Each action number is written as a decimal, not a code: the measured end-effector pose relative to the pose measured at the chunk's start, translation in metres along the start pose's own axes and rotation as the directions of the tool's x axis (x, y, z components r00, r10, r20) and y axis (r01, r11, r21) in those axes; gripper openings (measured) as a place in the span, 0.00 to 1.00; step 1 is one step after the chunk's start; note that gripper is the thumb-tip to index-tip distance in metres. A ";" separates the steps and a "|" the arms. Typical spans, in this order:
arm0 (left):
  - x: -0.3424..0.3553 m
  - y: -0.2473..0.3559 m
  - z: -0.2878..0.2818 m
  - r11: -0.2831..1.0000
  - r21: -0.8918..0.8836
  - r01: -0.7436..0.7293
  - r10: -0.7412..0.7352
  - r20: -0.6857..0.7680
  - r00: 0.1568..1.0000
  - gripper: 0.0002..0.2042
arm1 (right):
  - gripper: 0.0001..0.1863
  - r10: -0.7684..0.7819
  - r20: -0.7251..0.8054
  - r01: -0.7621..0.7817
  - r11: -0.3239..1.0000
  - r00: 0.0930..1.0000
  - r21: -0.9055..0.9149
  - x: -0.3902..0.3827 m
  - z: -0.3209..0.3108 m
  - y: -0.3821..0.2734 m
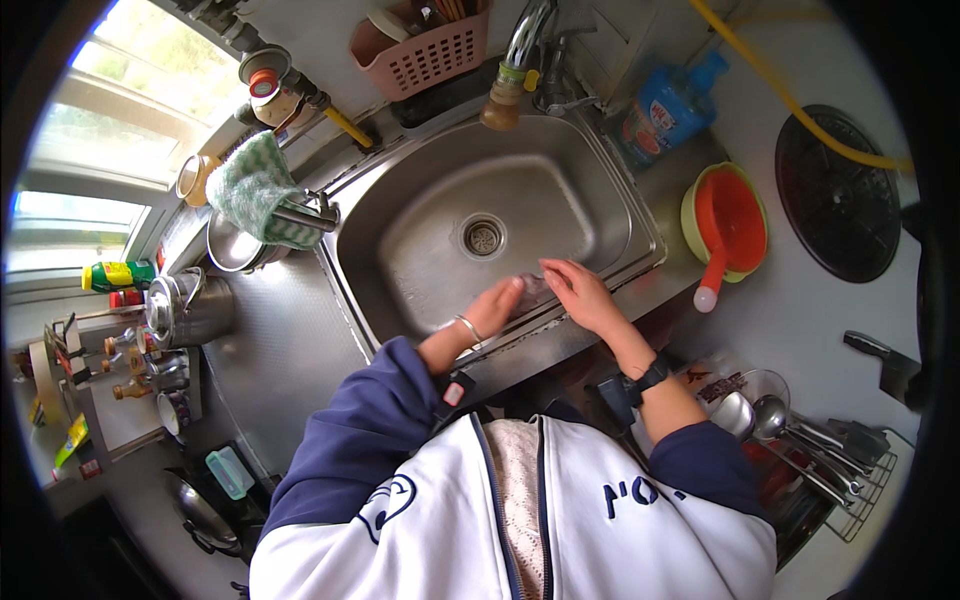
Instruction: The person cleans a kitchen sink and surrounding countertops using a cloth. They wipe the sink basin, faucet, and adjacent surfaces, then move to the stovetop and other counters, wiping them with the same cloth.
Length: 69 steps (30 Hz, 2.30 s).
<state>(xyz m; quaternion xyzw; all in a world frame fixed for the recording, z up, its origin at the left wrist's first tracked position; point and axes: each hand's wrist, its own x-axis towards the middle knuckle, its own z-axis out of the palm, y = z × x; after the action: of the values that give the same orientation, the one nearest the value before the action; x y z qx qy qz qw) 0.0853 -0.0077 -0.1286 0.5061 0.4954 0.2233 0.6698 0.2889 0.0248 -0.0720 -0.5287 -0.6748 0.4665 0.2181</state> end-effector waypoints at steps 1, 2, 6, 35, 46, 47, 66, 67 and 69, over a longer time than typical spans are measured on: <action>0.001 0.009 -0.006 0.985 -0.160 -0.063 0.053 -0.071 0.996 0.19 | 0.19 -0.010 0.014 0.009 0.999 1.000 0.042 0.003 0.000 -0.005; 0.000 0.019 -0.012 0.950 -0.293 -0.112 0.067 -0.161 0.985 0.19 | 0.19 -0.022 0.031 0.019 0.996 0.999 0.088 0.006 0.001 -0.011; -0.012 0.049 -0.046 0.961 -0.262 -0.093 0.041 -0.196 0.980 0.16 | 0.23 0.032 0.214 -0.042 0.998 0.976 0.045 0.019 0.002 -0.031; -0.283 -0.088 -0.134 0.628 0.325 0.707 0.045 -0.922 0.384 0.41 | 0.21 -0.120 0.431 -0.002 0.963 0.894 0.270 0.056 0.157 -0.139; -0.205 -0.112 -0.063 0.704 0.706 0.083 0.512 -0.584 0.630 0.15 | 0.16 0.066 0.395 -0.215 0.913 0.916 0.346 0.020 0.099 -0.069; -0.206 -0.112 -0.052 0.518 0.848 0.113 0.551 -0.431 0.714 0.14 | 0.15 0.091 0.385 -0.236 0.907 0.918 0.348 0.017 0.093 -0.063; -0.179 -0.062 -0.139 0.511 0.855 -0.082 0.186 -0.017 0.982 0.16 | 0.14 0.169 0.261 -0.261 0.890 0.950 0.373 -0.018 0.005 -0.008; -0.186 -0.068 -0.114 0.522 0.846 -0.106 0.097 0.065 0.993 0.18 | 0.14 0.175 0.239 -0.260 0.882 0.955 0.394 -0.022 -0.003 -0.002; -0.188 -0.074 -0.065 0.342 0.911 -0.231 0.175 0.180 0.968 0.22 | 0.14 0.210 0.172 -0.263 0.875 0.962 0.406 -0.031 -0.017 0.010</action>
<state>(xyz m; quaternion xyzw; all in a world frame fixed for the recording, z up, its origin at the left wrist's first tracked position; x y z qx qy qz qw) -0.0643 -0.1576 -0.1129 0.8565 0.4510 -0.0244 0.2498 0.3189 0.0029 -0.0665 -0.5174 -0.4990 0.6569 0.2275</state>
